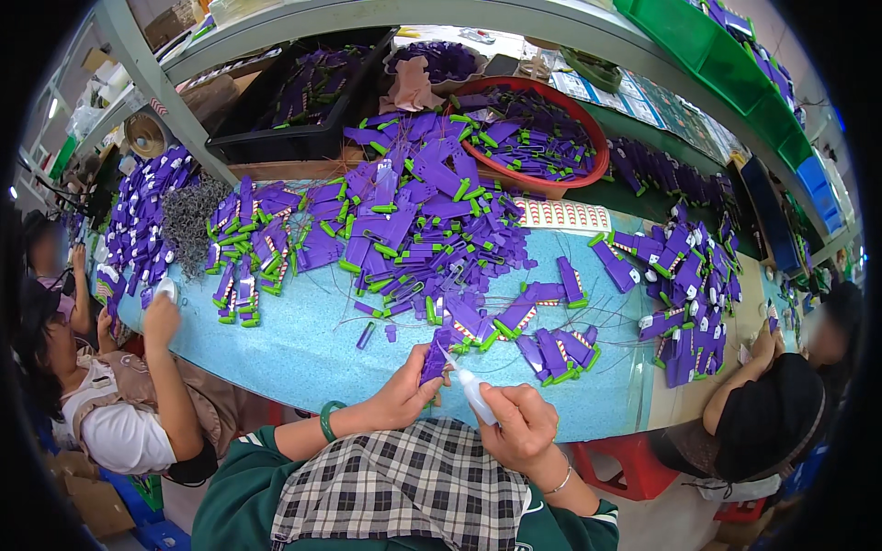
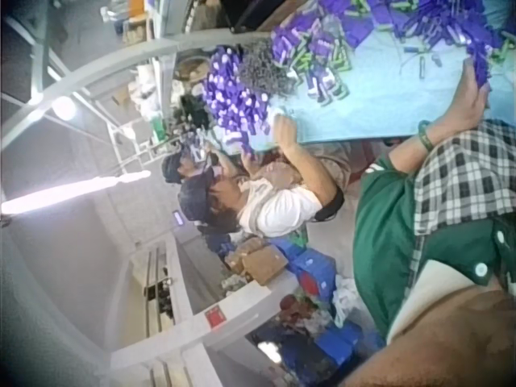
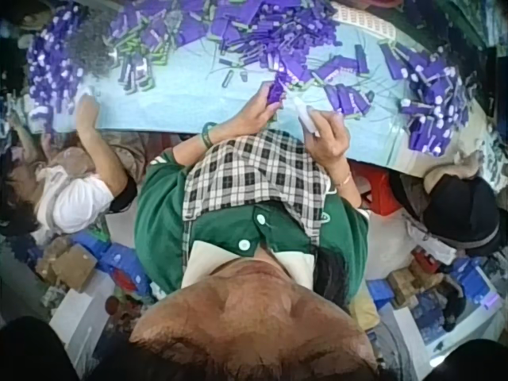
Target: The person sits at a table in a workshop and assembles small purple and green plastic components. They pick up a purple piece, apply glue from a small bottle, and attach a green piece to it. The person repeats this process, placing the finished units on the table.
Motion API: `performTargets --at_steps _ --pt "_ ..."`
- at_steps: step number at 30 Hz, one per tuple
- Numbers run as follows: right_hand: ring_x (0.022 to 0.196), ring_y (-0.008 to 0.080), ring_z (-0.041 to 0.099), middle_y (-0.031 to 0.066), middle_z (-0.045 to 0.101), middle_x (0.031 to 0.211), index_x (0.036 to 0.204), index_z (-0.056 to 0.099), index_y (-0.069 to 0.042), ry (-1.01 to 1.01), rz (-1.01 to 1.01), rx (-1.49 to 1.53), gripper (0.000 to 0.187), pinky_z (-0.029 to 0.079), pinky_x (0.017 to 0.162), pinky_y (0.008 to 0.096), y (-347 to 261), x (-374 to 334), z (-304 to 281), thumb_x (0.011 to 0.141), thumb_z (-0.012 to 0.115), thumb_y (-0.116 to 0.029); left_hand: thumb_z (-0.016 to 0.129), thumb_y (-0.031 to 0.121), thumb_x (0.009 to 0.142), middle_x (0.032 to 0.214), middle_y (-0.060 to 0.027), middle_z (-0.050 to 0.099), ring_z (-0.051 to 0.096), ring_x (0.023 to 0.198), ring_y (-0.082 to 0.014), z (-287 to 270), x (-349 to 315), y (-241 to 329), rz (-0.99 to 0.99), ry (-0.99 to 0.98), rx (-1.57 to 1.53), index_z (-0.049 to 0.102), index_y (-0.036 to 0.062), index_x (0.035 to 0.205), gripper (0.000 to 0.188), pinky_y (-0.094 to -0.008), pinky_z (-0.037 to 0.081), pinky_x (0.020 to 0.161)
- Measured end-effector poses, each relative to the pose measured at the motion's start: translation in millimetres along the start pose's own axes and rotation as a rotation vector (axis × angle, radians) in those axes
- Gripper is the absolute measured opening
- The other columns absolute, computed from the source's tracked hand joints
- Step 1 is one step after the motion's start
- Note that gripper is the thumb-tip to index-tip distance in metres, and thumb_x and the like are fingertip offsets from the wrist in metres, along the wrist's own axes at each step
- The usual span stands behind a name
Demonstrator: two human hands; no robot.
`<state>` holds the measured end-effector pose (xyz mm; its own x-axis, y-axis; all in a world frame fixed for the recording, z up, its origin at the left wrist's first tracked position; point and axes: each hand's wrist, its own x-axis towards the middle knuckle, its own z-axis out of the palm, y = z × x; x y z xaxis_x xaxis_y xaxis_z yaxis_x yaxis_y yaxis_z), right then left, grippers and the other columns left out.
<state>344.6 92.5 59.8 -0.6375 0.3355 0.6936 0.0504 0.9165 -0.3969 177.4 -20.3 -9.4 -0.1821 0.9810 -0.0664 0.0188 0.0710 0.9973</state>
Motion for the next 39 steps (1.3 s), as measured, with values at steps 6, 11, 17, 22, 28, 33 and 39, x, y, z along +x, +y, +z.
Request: performTargets --at_steps 6,11,17,22,28,33,39 --pt "0.054 0.0183 0.057 0.0081 0.059 0.079 0.1 0.069 -0.001 -0.021 -0.006 -0.019 0.043 0.043 0.044 0.028 -0.1 -0.9 0.4 0.059 0.077 0.006 0.047 0.01 0.099 0.106 -0.0121 0.055 0.058 0.081 -0.0164 -1.3 -0.8 5.0 -0.052 0.027 0.15 0.026 -0.0001 0.131 0.039 -0.0296 0.053 0.07" --pt "0.054 0.0178 0.056 0.0077 0.059 0.079 0.099 0.069 -0.001 0.019 -0.007 -0.014 0.042 0.042 0.043 0.0277 -0.5 -3.7 -0.4 0.058 0.077 0.006 0.049 0.011 0.098 0.11 -0.0111 0.051 0.057 0.091 -0.0179 -6.6 -0.3 3.3 -0.035 -0.05 -0.365 0.026 0.0032 0.135 0.044 -0.0323 0.053 0.07" --pt "0.054 0.0175 0.056 0.007 0.059 0.078 0.098 0.069 -0.002 -0.013 0.006 0.001 0.041 0.042 0.043 0.0273 -1.2 -3.6 -0.5 0.059 0.078 0.004 0.051 0.018 0.099 0.119 -0.0089 0.051 0.056 0.103 -0.017 -13.9 3.3 2.6 -0.062 -0.105 -0.712 0.026 0.0066 0.135 0.045 -0.0337 0.054 0.075" --pt "0.055 0.0179 0.057 0.0071 0.06 0.078 0.1 0.068 -0.003 -0.032 0.019 0.014 0.042 0.042 0.044 0.0282 -1.5 -2.7 1.8 0.06 0.078 0.005 0.049 0.018 0.099 0.116 -0.0091 0.052 0.055 0.1 -0.0153 -15.9 1.7 10.0 -0.037 -0.123 -0.607 0.026 0.0056 0.135 0.044 -0.0324 0.053 0.075" --pt "0.056 0.0183 0.057 0.0077 0.061 0.079 0.101 0.068 -0.002 -0.053 0.008 0.005 0.044 0.043 0.044 0.0288 -1.6 -1.4 0.5 0.058 0.074 0.008 0.047 0.015 0.099 0.109 -0.0098 0.054 0.055 0.092 -0.0138 -18.6 -0.1 16.4 -0.063 -0.137 -0.466 0.026 0.0035 0.133 0.043 -0.0306 0.051 0.074" --pt "0.053 0.0177 0.056 0.0072 0.06 0.078 0.1 0.068 -0.001 -0.031 -0.005 -0.008 0.044 0.042 0.043 0.0279 -2.2 -1.2 -0.3 0.057 0.075 0.008 0.047 0.013 0.099 0.109 -0.0102 0.054 0.056 0.086 -0.0143 -9.9 0.6 9.9 0.029 -0.056 -0.42 0.026 0.004 0.132 0.04 -0.03 0.051 0.074" --pt "0.051 0.0167 0.054 0.0072 0.058 0.076 0.099 0.068 -0.001 -0.023 -0.019 -0.007 0.042 0.04 0.042 0.027 -3.9 -2.7 -2.6 0.058 0.078 0.005 0.046 0.011 0.099 0.114 -0.0095 0.051 0.056 0.086 -0.0133 -2.4 4.7 1.2 0.04 0.089 -0.252 0.024 0.0027 0.134 0.042 -0.0296 0.049 0.073"
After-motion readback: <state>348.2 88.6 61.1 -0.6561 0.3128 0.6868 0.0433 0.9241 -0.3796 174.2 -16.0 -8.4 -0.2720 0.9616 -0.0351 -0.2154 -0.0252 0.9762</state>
